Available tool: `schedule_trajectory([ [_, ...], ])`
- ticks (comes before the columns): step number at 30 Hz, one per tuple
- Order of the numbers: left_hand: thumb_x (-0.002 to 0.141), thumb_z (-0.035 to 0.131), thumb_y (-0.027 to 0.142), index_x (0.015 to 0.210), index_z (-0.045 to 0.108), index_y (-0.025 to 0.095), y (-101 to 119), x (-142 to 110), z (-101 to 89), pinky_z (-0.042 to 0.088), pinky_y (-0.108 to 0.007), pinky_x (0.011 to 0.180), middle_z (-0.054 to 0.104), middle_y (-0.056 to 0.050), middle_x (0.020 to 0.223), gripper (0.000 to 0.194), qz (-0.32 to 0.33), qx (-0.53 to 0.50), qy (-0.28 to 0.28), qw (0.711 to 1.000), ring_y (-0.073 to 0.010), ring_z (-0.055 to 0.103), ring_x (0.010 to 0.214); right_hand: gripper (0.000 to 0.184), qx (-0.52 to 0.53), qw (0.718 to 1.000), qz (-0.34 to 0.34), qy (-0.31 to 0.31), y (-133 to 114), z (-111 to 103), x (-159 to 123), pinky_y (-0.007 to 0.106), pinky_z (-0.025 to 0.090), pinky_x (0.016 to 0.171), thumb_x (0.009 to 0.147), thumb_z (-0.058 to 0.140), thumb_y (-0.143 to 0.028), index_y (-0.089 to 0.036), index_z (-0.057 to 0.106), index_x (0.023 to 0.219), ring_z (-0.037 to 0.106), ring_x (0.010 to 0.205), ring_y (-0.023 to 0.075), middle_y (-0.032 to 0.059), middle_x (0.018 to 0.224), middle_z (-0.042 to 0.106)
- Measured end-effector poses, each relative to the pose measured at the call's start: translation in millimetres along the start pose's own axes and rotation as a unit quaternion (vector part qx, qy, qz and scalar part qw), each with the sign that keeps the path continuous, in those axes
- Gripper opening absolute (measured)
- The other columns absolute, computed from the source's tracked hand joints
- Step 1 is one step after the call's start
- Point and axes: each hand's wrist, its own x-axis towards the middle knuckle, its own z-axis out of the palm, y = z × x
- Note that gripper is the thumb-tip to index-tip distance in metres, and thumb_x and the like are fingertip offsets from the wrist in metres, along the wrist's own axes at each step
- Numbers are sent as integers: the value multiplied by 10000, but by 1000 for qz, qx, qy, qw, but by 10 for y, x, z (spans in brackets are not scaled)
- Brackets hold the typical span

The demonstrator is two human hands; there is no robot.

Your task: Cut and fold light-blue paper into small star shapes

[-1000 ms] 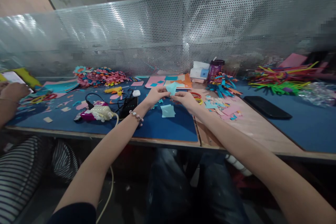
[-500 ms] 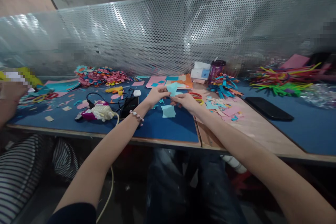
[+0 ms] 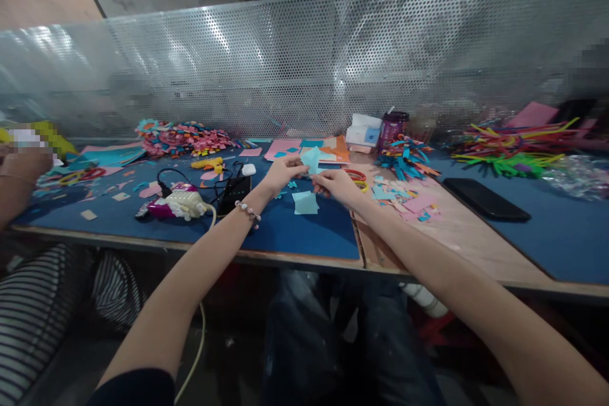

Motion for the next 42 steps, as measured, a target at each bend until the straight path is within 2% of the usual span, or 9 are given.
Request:
schedule_trajectory([
  [5,699,683,289,831,646,125,-31,10,-2,410,-244,615,596,-26,719,214,18,-5,3,1000,-102,536,650,422,-7,1000,-21,-5,-5,-2,6,199,378,416,768,583,-557,-140,604,709,472,442,67,44,673,655],
  [11,707,678,293,907,665,131,-49,19,-9,418,-247,630,630,-45,793,258,16,-2,-19,1000,-108,548,675,421,-47,997,-21,-49,-13,-53,-10,195,351,392,804,528,-568,-163,557,693,452,402,63,-4,573,587],
  [16,723,656,286,865,673,119,-23,4,-7,422,-245,639,641,-57,796,220,10,1,-38,999,-115,560,700,426,-23,998,-33,-48,13,-154,12,216,462,511,777,556,-577,-153,599,761,583,607,120,48,730,649],
  [19,723,652,281,835,676,109,-5,-7,-8,427,-249,641,631,-51,740,207,11,26,-61,998,-115,558,684,401,-2,998,-47,-33,45,-187,36,235,477,595,718,641,-541,-148,627,796,588,678,133,41,737,644],
  [22,732,640,284,844,677,110,3,-14,-5,430,-256,636,630,-46,724,210,18,54,-86,995,-111,553,657,402,4,999,-42,-23,74,-190,47,251,460,613,666,685,-535,-146,639,756,568,657,128,30,711,637],
  [28,736,627,290,813,668,120,3,-14,-2,428,-261,627,640,-45,729,191,23,105,-90,990,-117,561,646,407,-34,998,-54,-24,69,-173,33,250,398,591,677,665,-551,-145,632,689,522,604,111,17,669,620],
  [35,726,633,306,740,634,121,-21,-5,-10,423,-253,619,614,-27,674,186,24,106,-98,989,-117,557,637,410,-71,997,-31,5,53,-175,31,245,321,531,666,677,-543,-139,618,622,462,550,97,16,606,599],
  [42,712,640,276,797,666,127,-76,35,-34,431,-267,648,639,-38,723,174,38,117,-89,988,-128,569,671,414,-42,999,-28,10,88,-184,46,236,332,520,635,697,-547,-140,629,656,463,538,91,9,615,602],
])
